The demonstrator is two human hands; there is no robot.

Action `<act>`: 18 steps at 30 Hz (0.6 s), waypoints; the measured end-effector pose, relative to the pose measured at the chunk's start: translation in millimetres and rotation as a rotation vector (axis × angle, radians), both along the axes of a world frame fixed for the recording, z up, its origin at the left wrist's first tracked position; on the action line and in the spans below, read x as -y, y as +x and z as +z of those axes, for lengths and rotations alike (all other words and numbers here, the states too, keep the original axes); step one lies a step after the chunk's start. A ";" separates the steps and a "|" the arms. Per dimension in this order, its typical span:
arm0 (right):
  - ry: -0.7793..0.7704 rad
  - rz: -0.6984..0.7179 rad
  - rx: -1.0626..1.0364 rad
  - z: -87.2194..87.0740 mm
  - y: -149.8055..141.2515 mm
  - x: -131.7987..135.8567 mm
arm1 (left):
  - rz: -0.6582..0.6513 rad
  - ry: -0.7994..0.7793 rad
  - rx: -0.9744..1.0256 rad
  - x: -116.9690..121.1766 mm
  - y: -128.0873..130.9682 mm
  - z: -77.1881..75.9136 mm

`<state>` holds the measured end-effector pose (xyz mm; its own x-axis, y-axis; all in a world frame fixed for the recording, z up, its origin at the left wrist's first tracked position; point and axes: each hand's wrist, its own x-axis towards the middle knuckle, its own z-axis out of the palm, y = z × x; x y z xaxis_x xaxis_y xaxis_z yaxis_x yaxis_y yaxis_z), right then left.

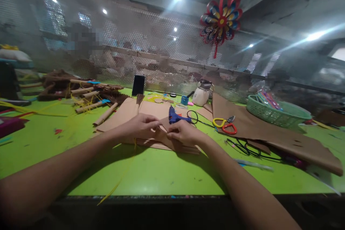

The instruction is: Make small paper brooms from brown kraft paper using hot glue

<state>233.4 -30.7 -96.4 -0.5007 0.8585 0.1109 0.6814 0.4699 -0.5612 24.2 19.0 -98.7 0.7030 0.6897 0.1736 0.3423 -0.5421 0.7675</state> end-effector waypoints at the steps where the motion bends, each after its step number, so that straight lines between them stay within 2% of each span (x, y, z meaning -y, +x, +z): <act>1: 0.034 0.006 0.034 -3.0 -1.1 -1.4 | -0.003 0.065 -0.030 0.0 1.7 -4.5; 5: 0.124 0.029 0.065 -12.8 -8.8 -3.0 | -0.103 0.261 -0.124 -2.0 7.1 -21.4; 7: 0.163 0.039 0.053 -15.7 -12.1 -1.8 | -0.083 0.339 -0.187 -4.7 7.7 -24.9; 10: 0.200 0.031 0.018 -18.6 -14.0 0.3 | -0.020 0.360 -0.269 -7.7 6.7 -25.1; 18: 0.159 0.010 -0.019 -23.0 -10.6 -3.2 | -0.030 0.435 -0.271 -7.8 6.9 -26.1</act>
<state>222.8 -27.6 -119.4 -0.5054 0.8246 0.2542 0.6666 0.5602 -0.4917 31.2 26.8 -124.8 0.7809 0.5728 0.2490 0.4768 -0.8043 0.3547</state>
